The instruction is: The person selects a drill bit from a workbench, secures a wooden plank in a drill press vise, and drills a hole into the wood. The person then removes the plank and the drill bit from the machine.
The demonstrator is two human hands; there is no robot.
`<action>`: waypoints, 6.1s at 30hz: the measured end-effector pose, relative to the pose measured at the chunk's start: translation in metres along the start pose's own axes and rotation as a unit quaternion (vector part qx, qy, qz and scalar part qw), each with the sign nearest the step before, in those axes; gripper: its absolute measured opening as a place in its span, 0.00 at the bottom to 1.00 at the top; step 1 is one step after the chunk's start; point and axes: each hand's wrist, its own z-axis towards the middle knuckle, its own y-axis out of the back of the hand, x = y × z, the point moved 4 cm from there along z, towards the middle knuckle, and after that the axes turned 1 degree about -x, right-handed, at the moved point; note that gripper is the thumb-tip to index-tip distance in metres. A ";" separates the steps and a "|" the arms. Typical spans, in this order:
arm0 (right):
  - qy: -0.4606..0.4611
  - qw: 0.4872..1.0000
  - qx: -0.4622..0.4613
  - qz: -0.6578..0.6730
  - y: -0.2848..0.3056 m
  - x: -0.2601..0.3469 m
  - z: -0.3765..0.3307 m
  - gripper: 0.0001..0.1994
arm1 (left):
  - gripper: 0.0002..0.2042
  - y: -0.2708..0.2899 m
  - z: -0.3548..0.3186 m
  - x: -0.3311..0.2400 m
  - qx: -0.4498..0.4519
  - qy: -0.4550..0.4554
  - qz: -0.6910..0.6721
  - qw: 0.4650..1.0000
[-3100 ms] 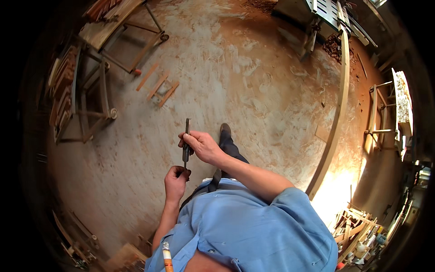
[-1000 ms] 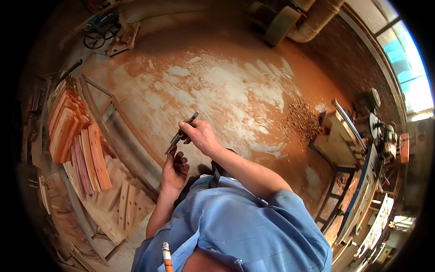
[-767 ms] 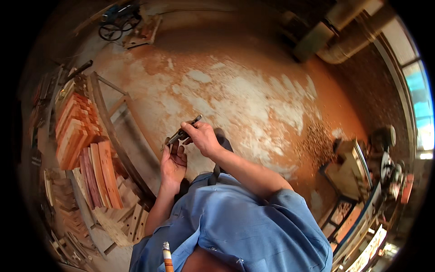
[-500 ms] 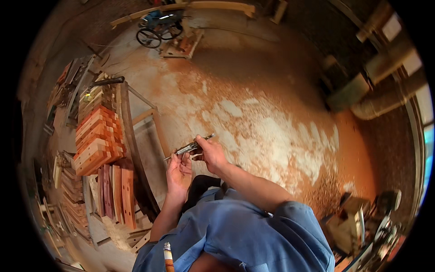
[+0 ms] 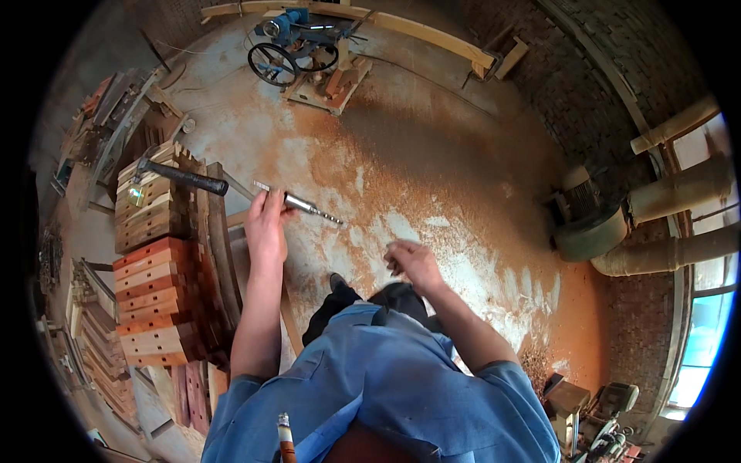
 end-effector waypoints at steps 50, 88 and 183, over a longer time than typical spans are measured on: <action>-0.021 0.996 0.042 0.075 -0.228 0.365 0.756 0.15 | 0.11 -0.137 0.851 0.030 0.218 0.290 0.067 0.929; 0.105 0.922 -0.115 -0.354 -0.233 0.439 1.095 0.17 | 0.07 -0.215 1.185 0.107 0.253 0.267 0.171 0.914; 0.006 0.966 -0.254 0.050 -0.238 0.326 0.995 0.15 | 0.12 -0.204 1.243 0.093 0.435 -0.105 0.369 0.815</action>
